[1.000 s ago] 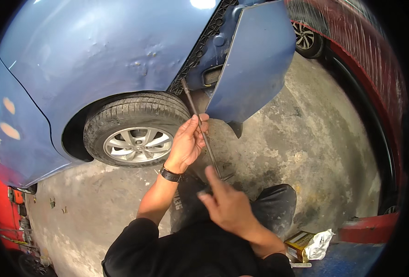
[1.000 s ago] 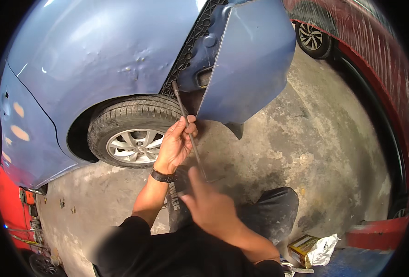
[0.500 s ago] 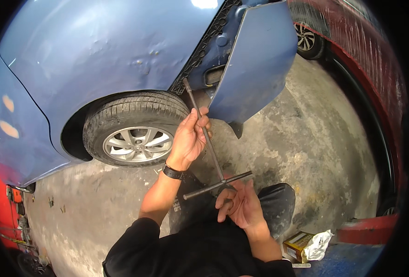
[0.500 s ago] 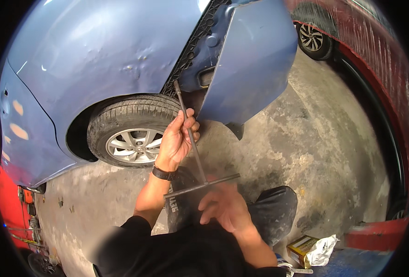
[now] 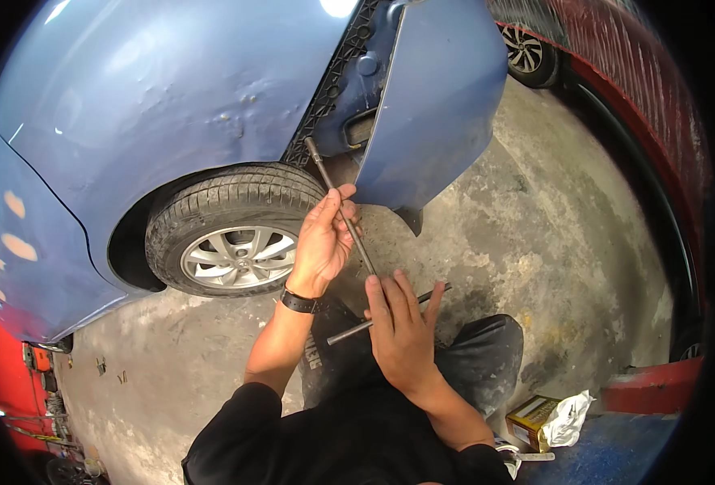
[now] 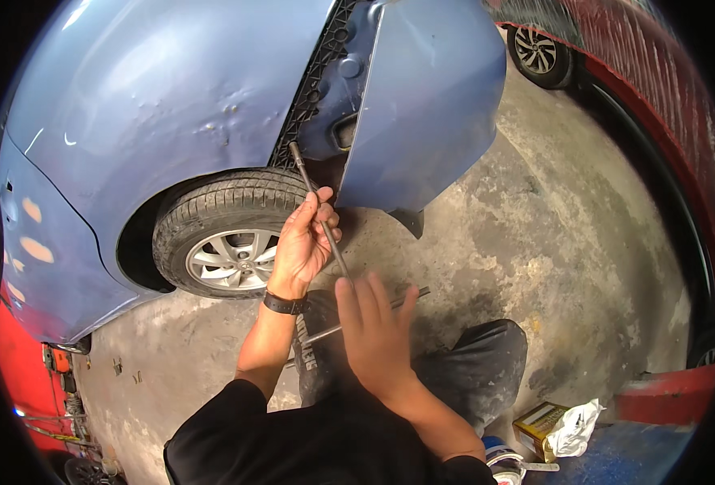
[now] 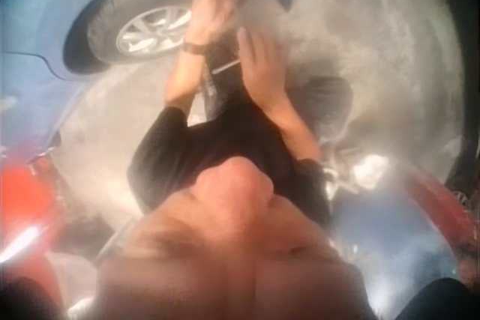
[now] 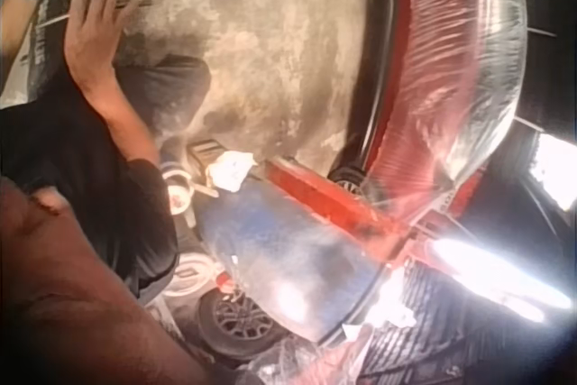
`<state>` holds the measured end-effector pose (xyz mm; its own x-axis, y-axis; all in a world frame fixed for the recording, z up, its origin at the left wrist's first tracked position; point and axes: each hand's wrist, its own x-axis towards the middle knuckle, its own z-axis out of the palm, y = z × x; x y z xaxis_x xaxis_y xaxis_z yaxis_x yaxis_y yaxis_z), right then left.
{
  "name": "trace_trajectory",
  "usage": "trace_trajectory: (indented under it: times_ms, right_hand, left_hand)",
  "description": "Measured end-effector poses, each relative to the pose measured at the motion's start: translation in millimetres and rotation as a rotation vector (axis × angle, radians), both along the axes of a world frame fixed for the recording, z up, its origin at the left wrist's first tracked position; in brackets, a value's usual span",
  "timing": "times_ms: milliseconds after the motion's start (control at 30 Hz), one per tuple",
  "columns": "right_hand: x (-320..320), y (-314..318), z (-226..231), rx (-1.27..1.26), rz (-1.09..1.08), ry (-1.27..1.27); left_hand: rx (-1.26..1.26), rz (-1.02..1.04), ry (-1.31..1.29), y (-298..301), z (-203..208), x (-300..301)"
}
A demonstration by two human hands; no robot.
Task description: The person uses a pry tool and a hammer to remove a plastic trim piece from the rear quarter panel of a blue car.
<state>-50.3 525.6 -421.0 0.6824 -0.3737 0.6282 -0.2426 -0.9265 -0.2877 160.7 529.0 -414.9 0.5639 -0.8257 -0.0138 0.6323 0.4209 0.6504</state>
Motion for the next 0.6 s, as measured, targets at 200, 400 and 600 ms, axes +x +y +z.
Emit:
trace_trajectory:
  times_ms: [200,400,600]
  right_hand:
    - [-10,-6,-26,0.369,0.021,-0.031]
    - [-20,-10,-38,1.267,0.188,-0.198]
    - [-32,-10,-22,1.334,0.245,-0.379]
  left_hand:
    - [0.084,0.028,-0.148,6,-12,-23]
    - [0.149,0.17,-0.181,-10,-18,-9]
    - [-0.038,0.408,0.06,-58,-5,68]
